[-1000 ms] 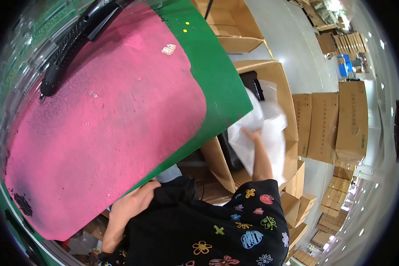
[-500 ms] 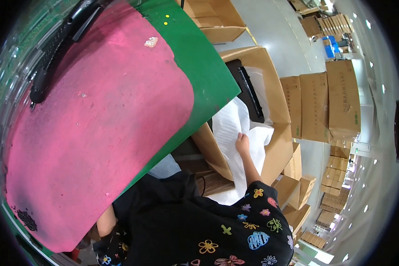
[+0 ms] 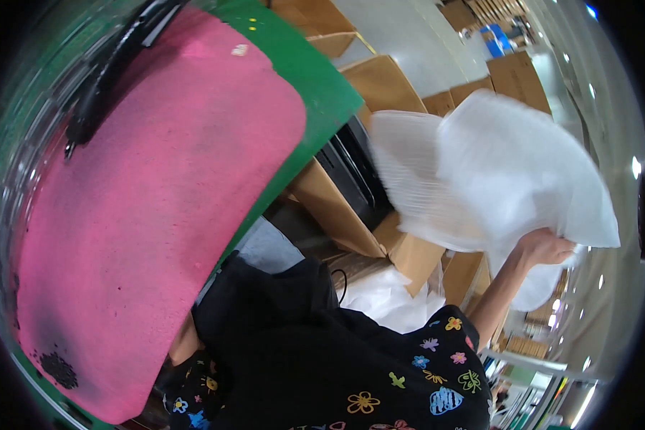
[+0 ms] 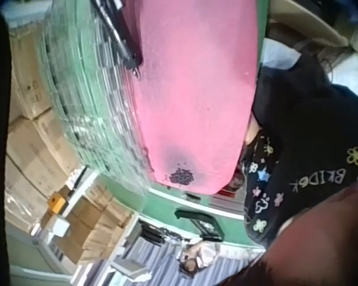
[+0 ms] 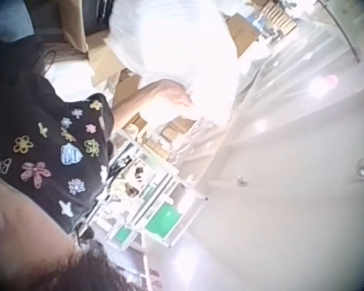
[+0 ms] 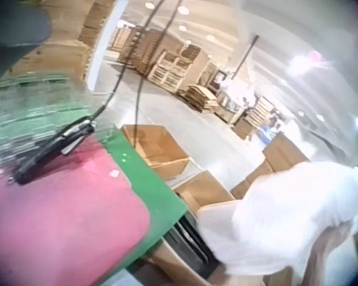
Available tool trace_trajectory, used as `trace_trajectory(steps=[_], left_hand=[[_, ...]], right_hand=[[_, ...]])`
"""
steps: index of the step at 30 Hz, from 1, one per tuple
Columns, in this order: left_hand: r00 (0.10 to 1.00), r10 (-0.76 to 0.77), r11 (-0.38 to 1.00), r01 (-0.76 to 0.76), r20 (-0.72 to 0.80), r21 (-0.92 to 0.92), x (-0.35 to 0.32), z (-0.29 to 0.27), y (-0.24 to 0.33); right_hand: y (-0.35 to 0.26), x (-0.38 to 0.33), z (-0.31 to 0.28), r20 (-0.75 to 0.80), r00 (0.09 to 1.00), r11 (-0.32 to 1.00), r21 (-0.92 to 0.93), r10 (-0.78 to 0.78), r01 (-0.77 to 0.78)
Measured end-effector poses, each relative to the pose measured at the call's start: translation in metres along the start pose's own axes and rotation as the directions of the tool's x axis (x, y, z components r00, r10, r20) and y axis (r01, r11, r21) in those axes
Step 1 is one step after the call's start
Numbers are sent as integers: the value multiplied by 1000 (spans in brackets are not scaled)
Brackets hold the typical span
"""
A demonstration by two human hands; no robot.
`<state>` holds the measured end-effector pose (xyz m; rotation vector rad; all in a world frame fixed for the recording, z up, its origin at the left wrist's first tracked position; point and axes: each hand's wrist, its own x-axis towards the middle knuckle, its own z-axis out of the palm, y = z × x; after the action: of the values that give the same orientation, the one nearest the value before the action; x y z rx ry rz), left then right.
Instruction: Assembling electronic circuit boards into plastic housings using screws and an electric screwdriver.
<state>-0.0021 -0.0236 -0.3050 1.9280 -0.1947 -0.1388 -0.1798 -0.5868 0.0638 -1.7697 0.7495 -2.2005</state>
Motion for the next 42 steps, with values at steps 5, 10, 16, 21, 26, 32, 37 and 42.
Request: trace_trajectory(steps=[5,10,16,21,26,32,37,42], left_hand=[[990,13,996,-1,138,-90,53,19,2],[950,-1,984,57,312,-171,77,63,17],[857,-67,994,13,511,108,87,94,38],[850,-148,963,7,506,270,87,93,33],[783,-252,889,-44,569,455,93,73,47],[787,-441,839,191,431,510,83,50,65],[823,-455,855,295,341,427,83,35,61],[949,-133,956,48,285,288,85,21,-16]], right_hand=[[94,51,-103,634,706,414,-577,-316,704],[276,71,-376,517,815,-277,-769,261,576],[250,-310,-656,146,98,82,-874,984,478],[193,-486,-653,143,-655,289,-950,742,119],[182,-513,-608,141,-797,375,-920,588,114],[153,-564,-558,140,-892,459,-885,429,82],[145,-536,-538,70,-920,559,-811,387,173],[159,-480,-503,-11,-903,664,-674,430,325]])
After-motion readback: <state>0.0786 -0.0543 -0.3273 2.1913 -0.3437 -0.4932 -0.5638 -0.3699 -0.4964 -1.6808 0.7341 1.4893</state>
